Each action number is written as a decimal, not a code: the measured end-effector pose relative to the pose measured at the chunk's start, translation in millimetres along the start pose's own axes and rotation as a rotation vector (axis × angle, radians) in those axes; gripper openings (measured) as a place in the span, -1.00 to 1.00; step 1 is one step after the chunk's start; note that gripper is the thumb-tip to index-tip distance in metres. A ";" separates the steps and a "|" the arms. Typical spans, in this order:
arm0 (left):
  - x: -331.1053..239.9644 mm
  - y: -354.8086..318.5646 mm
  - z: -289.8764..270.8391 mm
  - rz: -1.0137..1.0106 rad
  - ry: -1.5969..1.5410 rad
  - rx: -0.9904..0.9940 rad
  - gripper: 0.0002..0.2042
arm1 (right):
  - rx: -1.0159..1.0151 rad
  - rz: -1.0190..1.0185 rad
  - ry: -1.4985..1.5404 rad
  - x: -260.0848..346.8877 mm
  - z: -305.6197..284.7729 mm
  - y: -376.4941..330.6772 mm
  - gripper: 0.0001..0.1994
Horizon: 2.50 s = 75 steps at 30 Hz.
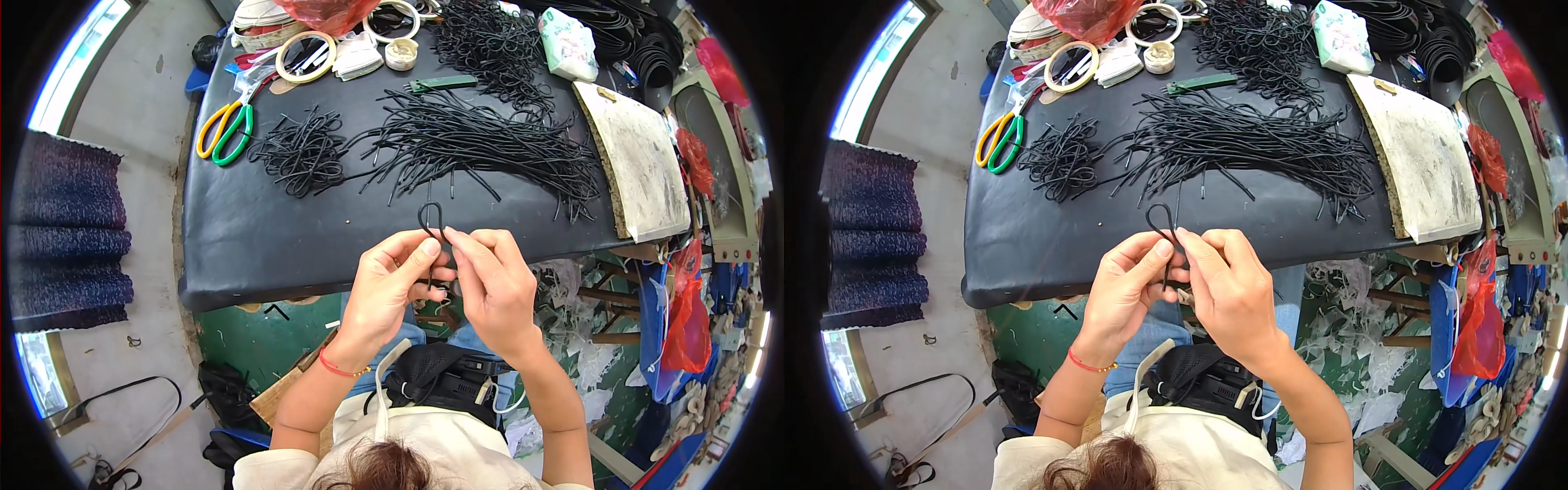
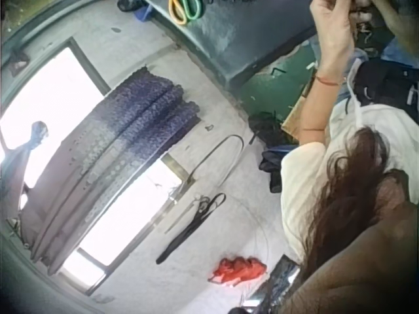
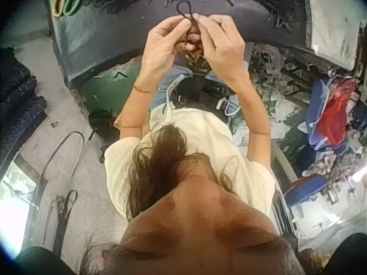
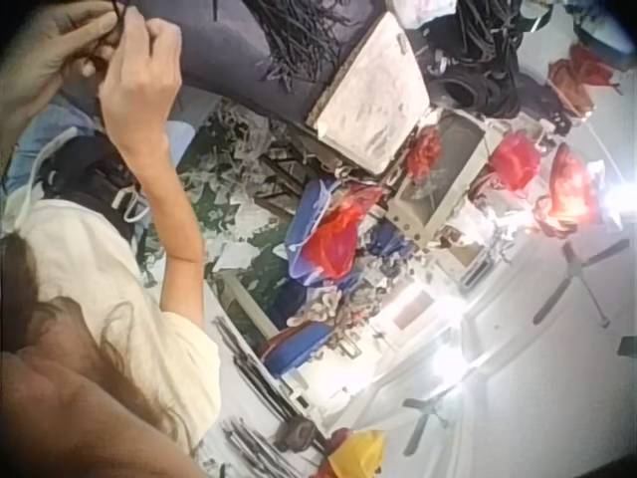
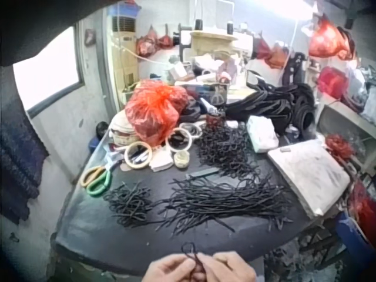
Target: The person ties individual black cables into knots by hand. They pick up a cable from a pile on the table, form a loop, and pull the end through to create a knot, then place the finished item back on the table.
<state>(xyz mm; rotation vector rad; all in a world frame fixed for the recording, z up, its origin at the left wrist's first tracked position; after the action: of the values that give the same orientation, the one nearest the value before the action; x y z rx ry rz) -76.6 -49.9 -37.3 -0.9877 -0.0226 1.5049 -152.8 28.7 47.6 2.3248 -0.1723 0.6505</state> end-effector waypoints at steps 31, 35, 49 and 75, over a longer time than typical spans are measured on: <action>-1.4 2.3 3.3 -0.053 0.159 0.060 -0.83 | 0.052 -0.190 -0.202 5.9 -9.2 1.6 -0.82; -10.5 5.5 -5.3 0.088 0.238 -0.042 -0.81 | 0.129 -0.131 -0.278 2.3 -21.5 -2.6 -0.83; -5.5 -5.4 14.9 -0.044 0.143 0.163 -0.71 | 0.187 0.209 0.336 -28.6 -3.3 1.0 -0.94; -11.4 -14.2 12.5 0.277 0.178 -0.012 -0.82 | -0.136 0.482 0.561 -22.0 -0.2 -32.9 -0.93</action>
<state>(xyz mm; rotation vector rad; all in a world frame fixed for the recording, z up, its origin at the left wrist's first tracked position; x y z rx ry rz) -74.0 -49.6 -15.4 -1.1676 0.2411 1.6616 -162.1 52.0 17.0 1.8882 -0.5018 1.4497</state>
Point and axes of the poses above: each hand's wrist, its own y-axis towards the middle knuckle, its own z-axis out of the palm, x = y × z, the point moved 8 cm from there along y, towards the middle knuckle, and after that the axes turned 14 degrees about -z, right-handed, at the moved point
